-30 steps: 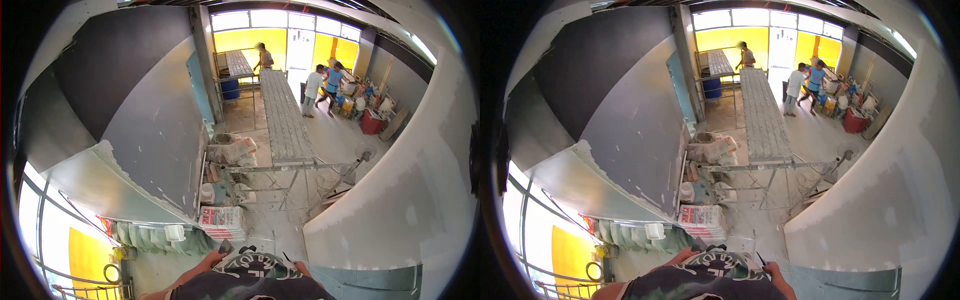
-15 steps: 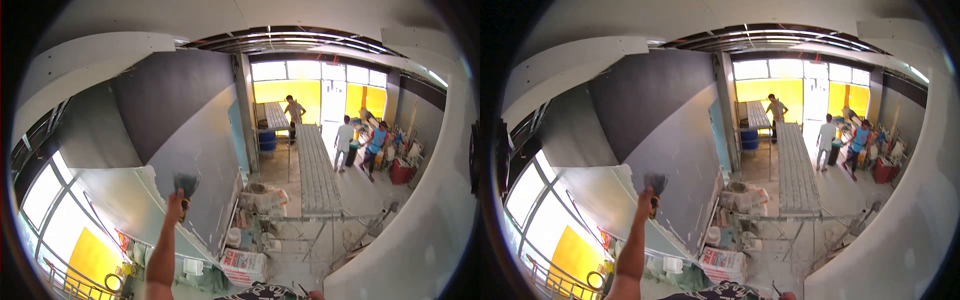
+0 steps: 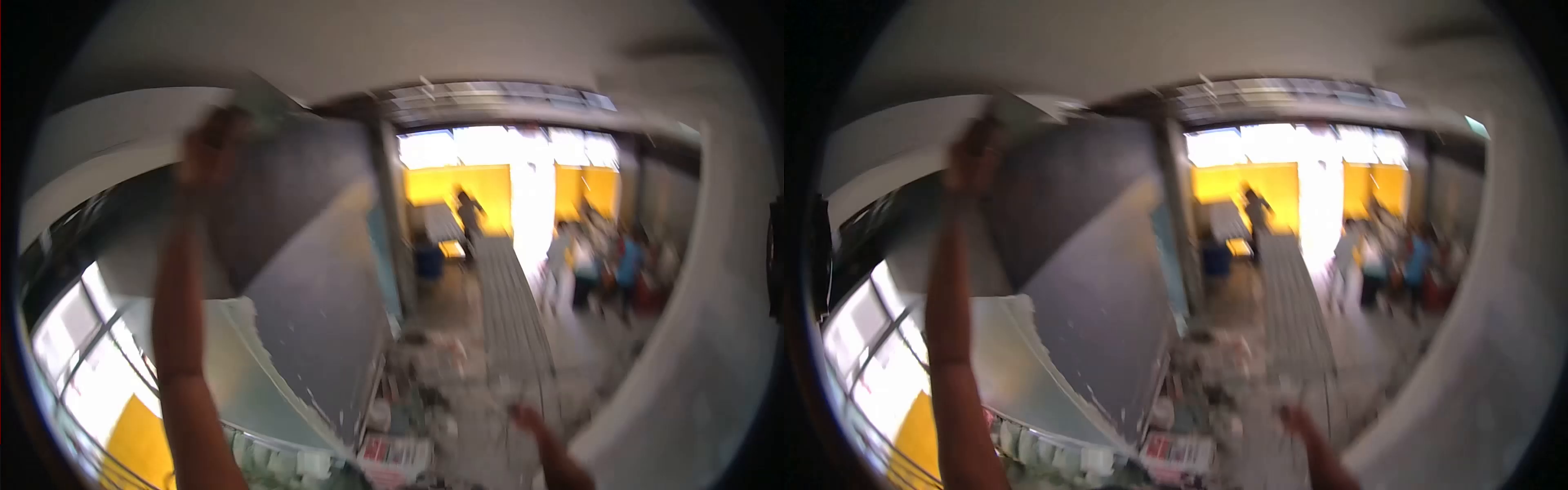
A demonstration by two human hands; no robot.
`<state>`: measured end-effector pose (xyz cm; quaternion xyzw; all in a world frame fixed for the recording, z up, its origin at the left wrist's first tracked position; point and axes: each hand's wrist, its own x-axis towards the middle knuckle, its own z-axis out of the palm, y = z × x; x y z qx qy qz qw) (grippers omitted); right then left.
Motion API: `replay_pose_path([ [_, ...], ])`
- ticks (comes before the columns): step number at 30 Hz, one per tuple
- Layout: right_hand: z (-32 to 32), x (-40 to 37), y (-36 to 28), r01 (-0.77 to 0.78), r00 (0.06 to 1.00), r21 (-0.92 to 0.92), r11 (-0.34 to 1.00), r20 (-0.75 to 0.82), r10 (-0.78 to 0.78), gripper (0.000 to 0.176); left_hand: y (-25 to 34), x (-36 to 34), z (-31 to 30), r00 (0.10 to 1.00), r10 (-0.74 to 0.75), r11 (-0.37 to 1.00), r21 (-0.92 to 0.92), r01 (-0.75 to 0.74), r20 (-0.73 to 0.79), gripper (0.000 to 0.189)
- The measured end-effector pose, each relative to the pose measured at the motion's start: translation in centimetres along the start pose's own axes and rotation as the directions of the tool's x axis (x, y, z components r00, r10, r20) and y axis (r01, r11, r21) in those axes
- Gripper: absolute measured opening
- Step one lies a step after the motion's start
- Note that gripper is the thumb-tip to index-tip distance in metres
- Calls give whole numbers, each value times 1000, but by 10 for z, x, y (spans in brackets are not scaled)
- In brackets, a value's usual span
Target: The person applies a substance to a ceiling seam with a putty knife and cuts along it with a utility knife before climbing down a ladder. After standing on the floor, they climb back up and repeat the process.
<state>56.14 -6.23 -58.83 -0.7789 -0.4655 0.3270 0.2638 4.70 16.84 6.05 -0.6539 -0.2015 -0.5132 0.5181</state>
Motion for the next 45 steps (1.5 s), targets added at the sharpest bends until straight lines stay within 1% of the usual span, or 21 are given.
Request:
replay_pose_path([
  [1,-24,-8,-26,88,996,-75,993,2,-88,40,-32,13,12,957,276,944,214,-252,-92,26],
  [2,-41,-18,-51,180,969,-172,968,-137,-205,40,-47,30,20,940,316,928,247,-278,-129,24],
  [3,-56,-28,-72,319,905,-129,939,-253,-343,42,-45,42,5,955,268,955,167,-245,-128,24],
  [5,-88,-55,-111,399,882,-116,909,-221,-416,39,-18,75,-26,975,166,984,-46,-174,-150,29],
  [7,-102,-72,-137,467,818,-263,844,-234,-526,34,7,98,-63,966,163,962,-185,-201,-202,37],
  [10,-118,-91,-161,552,773,-349,757,-127,-622,31,18,123,-81,961,157,947,-242,-211,-226,48],
  [11,-122,-96,-171,548,778,-347,761,-124,-616,31,22,133,-82,982,-29,998,47,38,-186,48],
  [13,-134,-112,-184,537,790,-487,688,4,-613,29,29,139,-82,956,-218,904,330,273,-196,48],
  [14,-137,-121,-189,540,788,-491,684,10,-616,29,26,137,-87,981,-67,987,131,92,-184,48],
  [16,-151,-127,-214,566,739,-597,569,62,-671,29,20,133,-87,983,40,998,-30,-46,-177,38],
  [21,-186,-156,-288,655,503,-642,398,-22,-864,29,11,131,-71,990,-83,986,-154,64,-116,29],
  [22,-193,-165,-303,678,473,-618,397,-46,-880,28,16,131,-73,995,-41,978,-208,22,-89,31],
  [23,-201,-171,-318,691,428,-635,345,-26,-903,28,31,130,-73,981,4,959,-279,-59,-194,32],
  [24,-207,-178,-330,674,428,-645,361,-58,-902,28,29,132,-78,995,12,976,-216,-32,-95,34],
  [25,-213,-184,-339,654,434,-651,386,-95,-896,28,28,132,-71,971,93,952,-267,-151,-218,30],
  [26,-221,-185,-344,634,410,-683,364,-103,-906,28,37,134,-77,990,9,970,-241,-42,-138,38],
  [33,-249,-213,-390,582,226,-769,265,-159,-961,28,26,145,-69,934,-30,994,-113,-11,-355,42],
  [35,-252,-218,-406,566,58,-803,188,-189,-980,28,22,148,-74,907,-33,999,-44,16,-419,43],
  [41,-264,-243,-463,573,-9,-778,258,-321,-947,25,-7,153,-74,932,-82,990,79,117,-352,43],
  [42,-265,-241,-475,628,-94,-754,193,-320,-943,27,-7,152,-75,931,-93,989,77,128,-353,43],
  [45,-269,-243,-504,568,-112,-793,218,-337,-935,28,-4,156,-73,941,-117,990,36,135,-317,44],
])
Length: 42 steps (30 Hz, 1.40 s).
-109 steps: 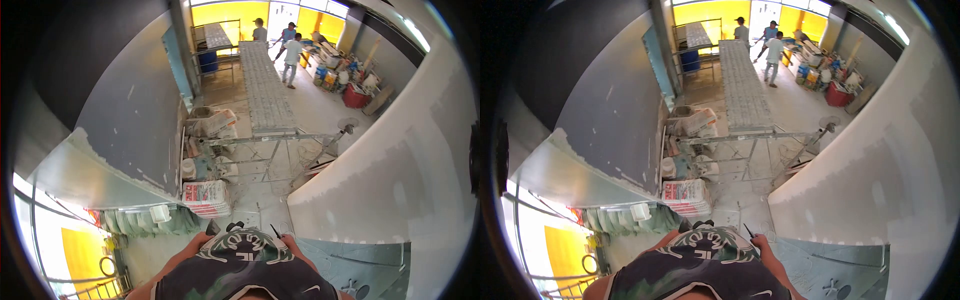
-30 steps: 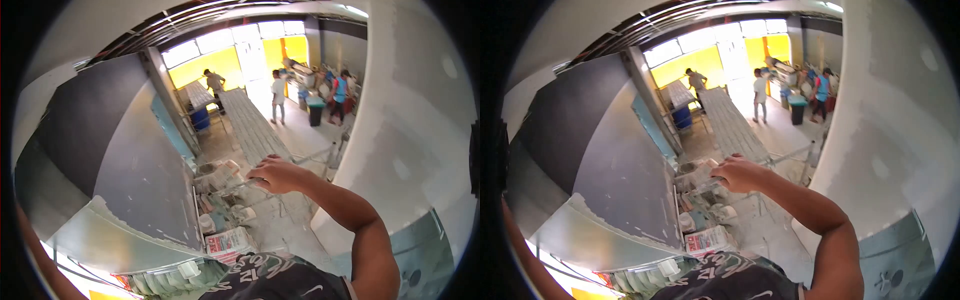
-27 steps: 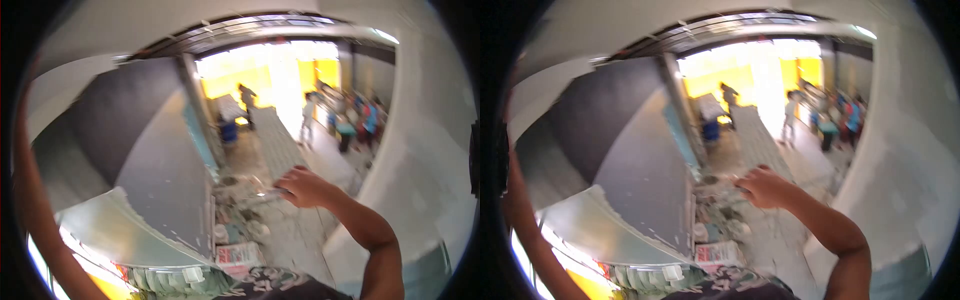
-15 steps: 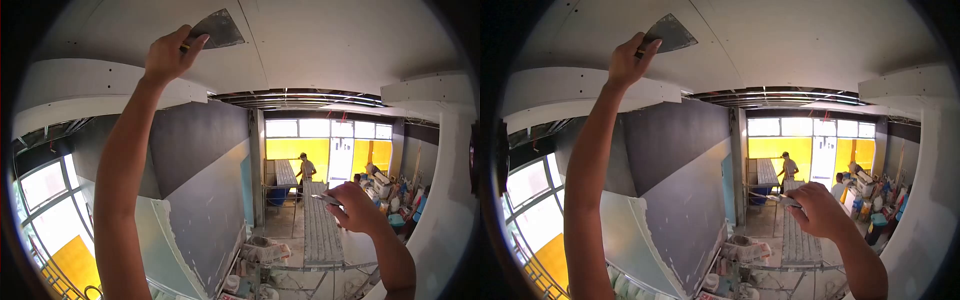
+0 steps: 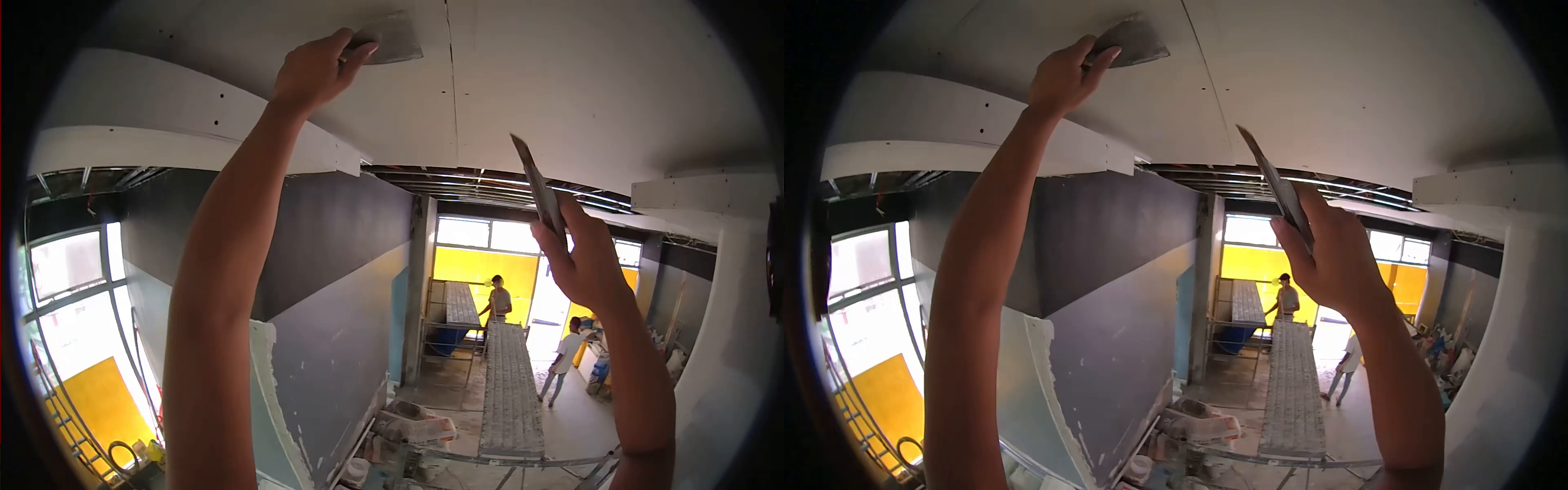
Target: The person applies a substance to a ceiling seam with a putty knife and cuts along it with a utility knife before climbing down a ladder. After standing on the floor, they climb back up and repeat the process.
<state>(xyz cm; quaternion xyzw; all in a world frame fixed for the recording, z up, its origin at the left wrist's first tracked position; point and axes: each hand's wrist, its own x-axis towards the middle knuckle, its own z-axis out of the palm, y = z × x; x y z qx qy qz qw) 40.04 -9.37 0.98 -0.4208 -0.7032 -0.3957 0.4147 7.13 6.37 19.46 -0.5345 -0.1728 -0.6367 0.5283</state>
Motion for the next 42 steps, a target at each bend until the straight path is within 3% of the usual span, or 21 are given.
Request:
replay_pose_path([
  [1,9,8,3,94,989,3,996,-117,-93,24,-1,1,5,1000,10,1000,-16,-10,8,44],
  [4,9,26,-4,-15,1000,-36,999,-24,14,22,-5,7,21,998,38,999,-23,-39,-48,44],
  [8,26,41,2,121,981,-83,989,-141,-132,23,-4,6,24,991,61,998,-10,-63,-116,44],
  [11,33,48,-4,99,988,-115,988,-109,-112,23,4,4,9,996,43,998,-36,-46,-75,33],
  [15,41,61,-10,50,993,-88,995,-106,-59,24,1,7,7,992,67,995,-73,-75,-107,33],
  [17,42,65,-8,83,987,-114,990,-130,-97,25,4,8,5,997,54,998,-19,-55,-49,34],
  [24,50,76,-11,81,978,-115,990,-182,-102,26,-1,10,5,995,85,996,-24,-87,-55,35],
  [26,51,79,-15,-26,988,-67,997,-151,15,26,-7,10,10,992,102,994,-39,-105,-74,44],
  [33,55,87,-18,-3,983,-91,996,-183,-14,26,-10,13,11,995,92,996,-11,-93,-42,45],
  [42,55,97,-24,15,973,-146,989,-225,-48,27,-15,15,16,974,175,984,-16,-179,-147,44],
])
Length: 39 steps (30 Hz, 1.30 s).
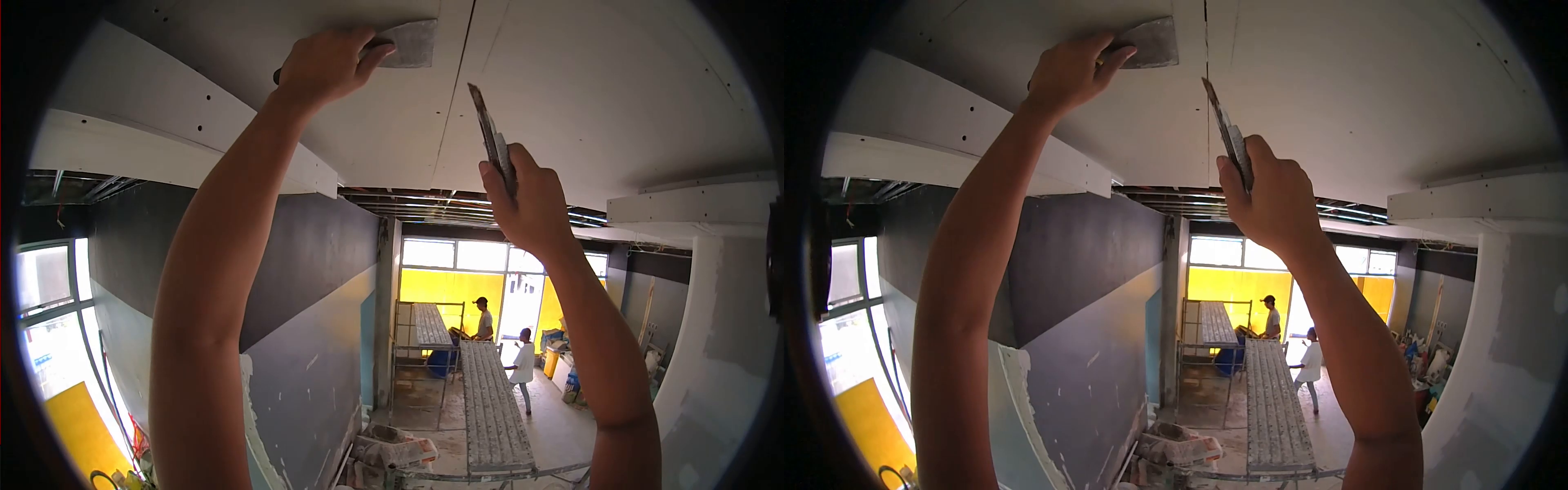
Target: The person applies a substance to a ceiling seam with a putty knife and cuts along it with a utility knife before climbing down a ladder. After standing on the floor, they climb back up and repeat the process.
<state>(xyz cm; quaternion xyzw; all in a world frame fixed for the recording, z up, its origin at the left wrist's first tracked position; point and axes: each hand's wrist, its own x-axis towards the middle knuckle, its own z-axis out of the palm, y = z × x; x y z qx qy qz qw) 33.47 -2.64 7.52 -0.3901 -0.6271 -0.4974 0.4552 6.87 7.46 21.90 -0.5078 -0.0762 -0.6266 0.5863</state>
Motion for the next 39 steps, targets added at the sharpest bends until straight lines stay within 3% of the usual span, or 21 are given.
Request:
replay_pose_path([
  [5,10,13,3,-40,992,54,998,-116,46,27,1,-3,1,996,-71,994,88,66,49,45],
  [9,19,16,5,-94,985,74,993,-134,104,27,4,-2,0,999,-52,998,41,52,-9,47],
  [15,28,16,3,-179,976,51,983,-120,183,27,5,1,-2,990,-122,993,20,120,77,47],
  [18,30,17,3,-148,978,50,988,-139,154,27,7,1,-2,971,-183,983,21,182,151,47],
  [24,27,23,-5,-129,978,71,989,-158,138,26,6,-2,3,985,-147,988,60,141,91,48],
  [32,37,51,-26,-12,960,-99,995,-281,-17,27,7,-1,1,990,-122,991,58,118,71,48],
  [39,50,72,-35,-12,948,-138,990,-316,-32,27,7,-3,3,989,-136,990,39,134,61,48],
])
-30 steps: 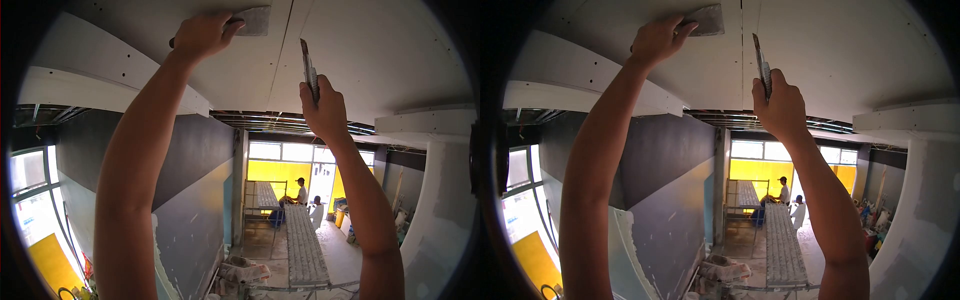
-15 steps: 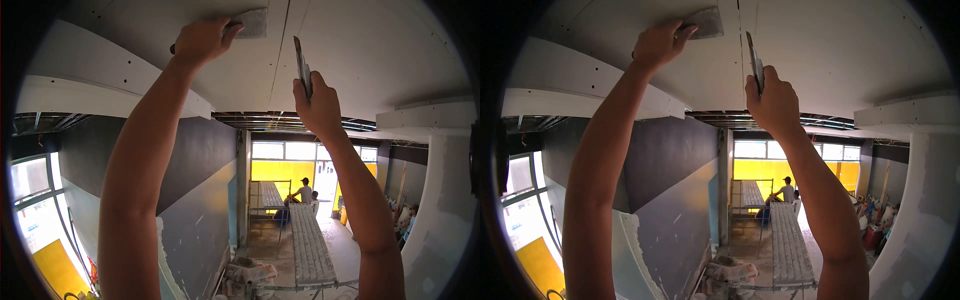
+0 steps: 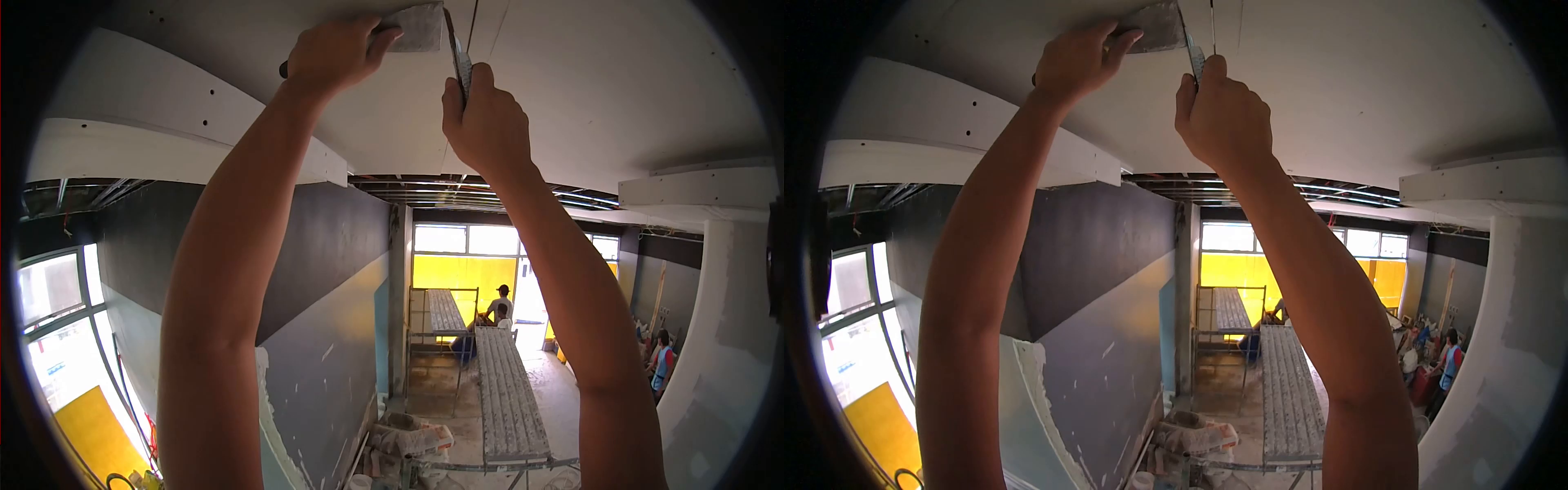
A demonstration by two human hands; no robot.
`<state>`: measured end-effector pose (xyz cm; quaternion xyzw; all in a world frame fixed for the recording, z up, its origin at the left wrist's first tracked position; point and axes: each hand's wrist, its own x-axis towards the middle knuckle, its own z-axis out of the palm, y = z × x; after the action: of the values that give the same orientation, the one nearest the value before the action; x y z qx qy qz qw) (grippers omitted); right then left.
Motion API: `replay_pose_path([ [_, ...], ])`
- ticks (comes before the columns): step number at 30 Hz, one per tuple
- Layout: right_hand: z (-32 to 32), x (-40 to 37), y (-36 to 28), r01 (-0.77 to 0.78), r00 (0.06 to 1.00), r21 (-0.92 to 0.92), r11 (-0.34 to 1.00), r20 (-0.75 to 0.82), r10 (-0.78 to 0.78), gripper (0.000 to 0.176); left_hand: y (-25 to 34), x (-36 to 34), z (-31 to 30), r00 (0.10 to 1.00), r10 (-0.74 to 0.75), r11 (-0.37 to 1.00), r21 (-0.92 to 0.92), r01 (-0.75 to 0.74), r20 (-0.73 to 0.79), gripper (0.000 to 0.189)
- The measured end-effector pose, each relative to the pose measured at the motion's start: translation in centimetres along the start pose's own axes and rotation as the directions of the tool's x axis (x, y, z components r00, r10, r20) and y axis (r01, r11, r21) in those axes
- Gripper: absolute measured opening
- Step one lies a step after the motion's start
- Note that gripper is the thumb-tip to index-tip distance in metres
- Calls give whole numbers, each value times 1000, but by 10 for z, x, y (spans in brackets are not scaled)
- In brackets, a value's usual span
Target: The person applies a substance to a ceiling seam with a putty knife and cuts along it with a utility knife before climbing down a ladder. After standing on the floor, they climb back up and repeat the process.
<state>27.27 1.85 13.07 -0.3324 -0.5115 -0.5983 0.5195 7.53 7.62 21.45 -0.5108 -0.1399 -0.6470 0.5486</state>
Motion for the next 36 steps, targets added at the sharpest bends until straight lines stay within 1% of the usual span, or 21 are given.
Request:
replay_pose_path([
  [2,5,3,1,-13,999,-6,1000,-34,13,28,0,2,-2,999,-5,1000,23,4,46,47],
  [6,5,4,0,-17,1000,-22,1000,-15,16,28,5,2,-7,997,-30,999,25,28,74,48],
  [8,6,4,0,-6,999,-46,999,-33,5,28,4,1,-7,1000,12,1000,11,-13,15,47],
  [9,7,4,0,-7,1000,-44,999,-30,5,28,6,0,-9,1000,11,1000,12,-11,19,47],
  [11,8,4,1,3,1000,-66,998,-21,-5,28,10,-1,-14,999,46,998,-34,-46,2,35],
  [14,13,5,-1,-5,999,-97,995,-39,2,27,11,0,-13,999,5,1000,16,-6,46,34],
  [18,14,5,-7,-35,999,-56,998,-31,33,26,13,0,-14,998,-20,1000,5,20,60,34],
  [20,16,5,-8,-46,999,-47,998,-18,45,26,13,-2,-14,996,75,996,-45,-77,-46,35],
  [21,17,4,-8,-48,999,-43,998,-15,47,26,13,-2,-13,996,75,996,-44,-77,-41,35],
  [23,20,5,-7,-52,999,-69,996,-20,51,27,12,2,-10,1000,-12,999,-29,12,25,36],
  [27,26,5,-6,-78,997,-55,995,-7,78,28,13,1,-6,1000,2,1000,20,-2,4,38],
  [29,22,4,-9,-123,992,-57,991,14,124,23,17,0,-8,999,-31,1000,2,31,-23,40],
  [30,25,3,-7,-125,992,-53,991,18,126,23,16,0,-6,999,-31,1000,5,31,-18,40],
  [32,28,4,-3,-112,993,-114,987,14,114,26,15,1,-4,999,-4,1000,-11,3,-44,40],
  [36,30,0,0,-106,994,-71,992,-14,105,25,19,2,-7,1000,-7,1000,15,7,-16,41],
])
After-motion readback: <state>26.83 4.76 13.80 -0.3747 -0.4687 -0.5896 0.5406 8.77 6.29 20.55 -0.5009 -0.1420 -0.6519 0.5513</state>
